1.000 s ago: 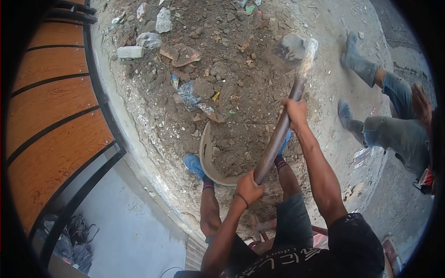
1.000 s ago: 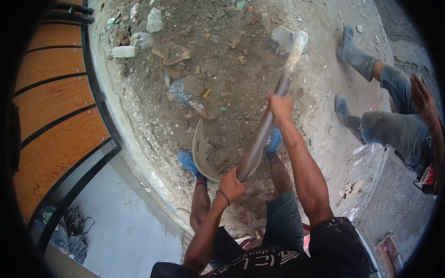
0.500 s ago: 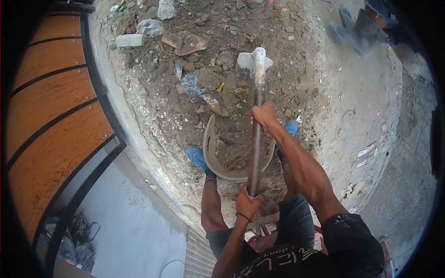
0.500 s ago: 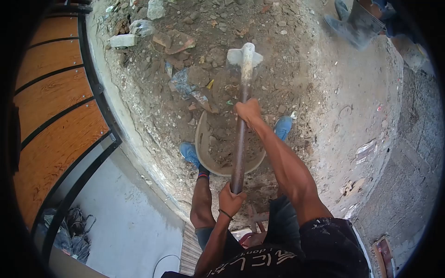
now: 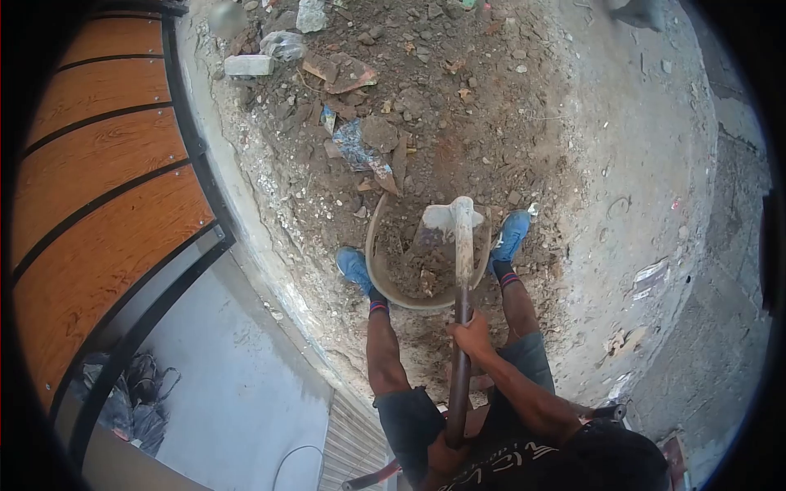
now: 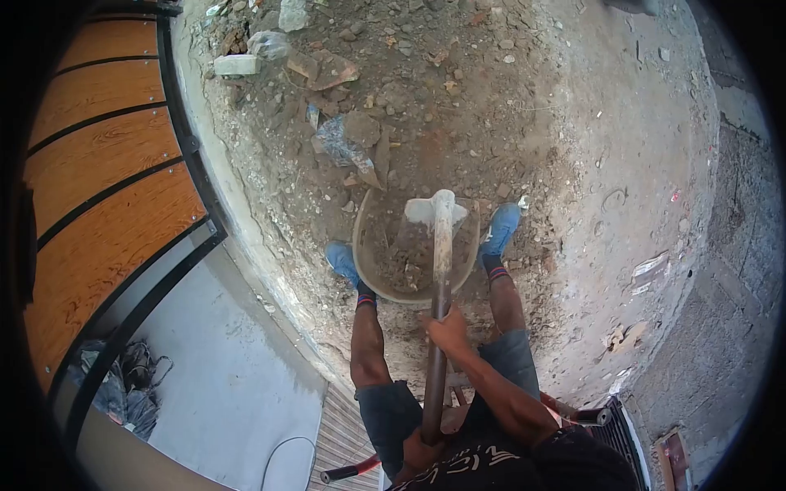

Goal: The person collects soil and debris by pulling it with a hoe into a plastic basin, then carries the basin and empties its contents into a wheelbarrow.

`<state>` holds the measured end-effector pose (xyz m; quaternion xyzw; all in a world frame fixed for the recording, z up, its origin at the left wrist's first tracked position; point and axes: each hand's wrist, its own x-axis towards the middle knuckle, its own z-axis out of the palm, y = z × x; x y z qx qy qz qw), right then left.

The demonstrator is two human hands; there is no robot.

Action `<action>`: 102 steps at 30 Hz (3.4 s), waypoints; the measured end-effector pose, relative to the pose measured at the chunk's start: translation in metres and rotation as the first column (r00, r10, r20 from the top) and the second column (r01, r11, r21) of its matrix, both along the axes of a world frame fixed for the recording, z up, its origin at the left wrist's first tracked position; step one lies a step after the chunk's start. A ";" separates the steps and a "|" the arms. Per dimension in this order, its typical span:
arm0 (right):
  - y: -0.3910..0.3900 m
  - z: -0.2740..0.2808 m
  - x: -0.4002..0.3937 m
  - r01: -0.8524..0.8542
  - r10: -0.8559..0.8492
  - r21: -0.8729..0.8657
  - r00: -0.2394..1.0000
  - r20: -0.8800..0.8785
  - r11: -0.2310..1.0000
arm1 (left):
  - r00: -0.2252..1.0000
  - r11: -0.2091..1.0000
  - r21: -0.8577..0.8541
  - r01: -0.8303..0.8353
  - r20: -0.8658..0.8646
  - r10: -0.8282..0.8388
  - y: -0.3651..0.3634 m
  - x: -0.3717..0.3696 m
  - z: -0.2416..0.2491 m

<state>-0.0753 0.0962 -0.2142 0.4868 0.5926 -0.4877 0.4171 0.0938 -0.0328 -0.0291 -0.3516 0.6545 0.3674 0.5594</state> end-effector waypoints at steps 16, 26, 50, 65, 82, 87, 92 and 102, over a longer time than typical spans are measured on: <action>0.088 -0.143 -0.204 0.118 -0.043 0.173 0.921 -0.387 0.978 | 0.877 0.997 0.043 0.063 -0.479 -0.035 0.054 -0.171 -0.198; 0.033 -0.148 -0.136 -0.180 0.178 -0.038 0.983 -0.040 0.983 | 0.867 0.824 0.283 -0.492 0.074 0.492 0.064 -0.140 -0.124; 0.005 0.000 0.011 0.219 -0.216 -0.007 0.957 -0.191 0.976 | 0.984 0.969 -0.174 0.173 -0.010 -0.178 -0.009 0.002 -0.019; 0.258 -0.063 -0.281 -0.002 -0.070 -0.183 0.921 -0.383 0.983 | 0.738 0.925 0.324 0.198 -0.670 0.077 0.217 -0.388 -0.122; 0.168 -0.271 0.062 -0.090 0.095 -0.051 0.990 0.104 0.995 | 0.879 0.847 -0.486 0.214 -0.283 -0.384 -0.125 -0.181 -0.433; 0.124 -0.363 0.120 -0.454 0.453 0.237 0.889 0.062 0.859 | 0.822 0.837 -0.503 0.216 -0.369 -0.434 -0.150 -0.188 -0.534; 0.120 -0.372 0.124 -0.315 0.318 0.276 0.947 0.032 0.908 | 0.861 0.851 -0.446 0.276 -0.278 -0.425 -0.151 -0.183 -0.545; 0.149 -0.287 0.088 -0.164 0.210 0.202 0.950 -0.231 0.966 | 0.870 0.956 -0.273 0.111 -0.438 -0.226 -0.158 -0.151 -0.458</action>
